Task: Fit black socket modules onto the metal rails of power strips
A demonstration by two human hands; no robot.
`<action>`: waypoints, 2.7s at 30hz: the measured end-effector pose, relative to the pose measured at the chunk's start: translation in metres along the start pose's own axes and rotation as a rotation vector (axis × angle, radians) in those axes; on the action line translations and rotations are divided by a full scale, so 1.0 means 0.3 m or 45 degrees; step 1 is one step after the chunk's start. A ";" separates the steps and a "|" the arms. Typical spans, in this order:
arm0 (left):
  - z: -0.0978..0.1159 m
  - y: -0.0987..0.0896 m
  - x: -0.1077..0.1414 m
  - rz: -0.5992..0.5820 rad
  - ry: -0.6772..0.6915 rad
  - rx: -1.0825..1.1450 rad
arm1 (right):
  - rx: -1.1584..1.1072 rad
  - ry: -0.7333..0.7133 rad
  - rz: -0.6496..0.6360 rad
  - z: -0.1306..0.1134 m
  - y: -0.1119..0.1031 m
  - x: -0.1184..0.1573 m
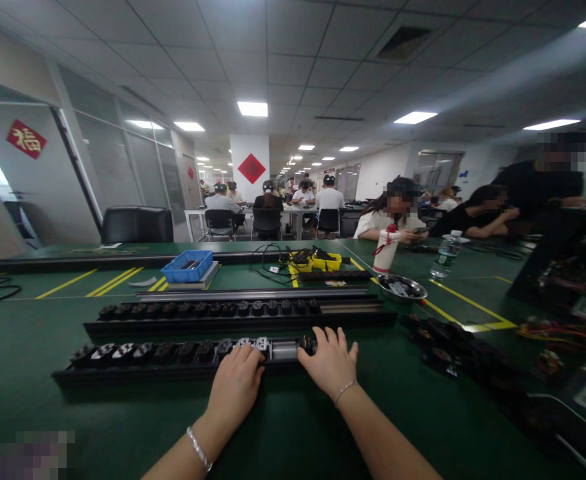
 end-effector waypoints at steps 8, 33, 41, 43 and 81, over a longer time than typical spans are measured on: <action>-0.003 0.002 -0.001 0.009 -0.012 0.012 | 0.007 0.011 -0.039 -0.010 -0.003 0.003; -0.005 0.002 -0.001 0.040 -0.003 0.017 | -0.064 0.139 -0.027 0.032 -0.016 -0.006; -0.009 0.011 -0.003 0.046 -0.003 0.031 | -0.151 0.101 -0.027 0.038 -0.021 -0.020; -0.009 0.011 -0.003 0.044 -0.005 0.035 | -0.169 0.104 -0.027 0.037 -0.023 -0.020; -0.011 0.012 -0.002 0.062 0.001 0.034 | -0.335 0.099 0.012 0.090 -0.039 -0.062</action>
Point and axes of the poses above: each hand's wrist, its own x-axis away from the middle knuckle, its own y-axis out of the palm, z = x × y, the point moved 5 cm from there along -x, towards the middle knuckle, and after that the axes turned 15 degrees about -x, right-handed, at the moved point
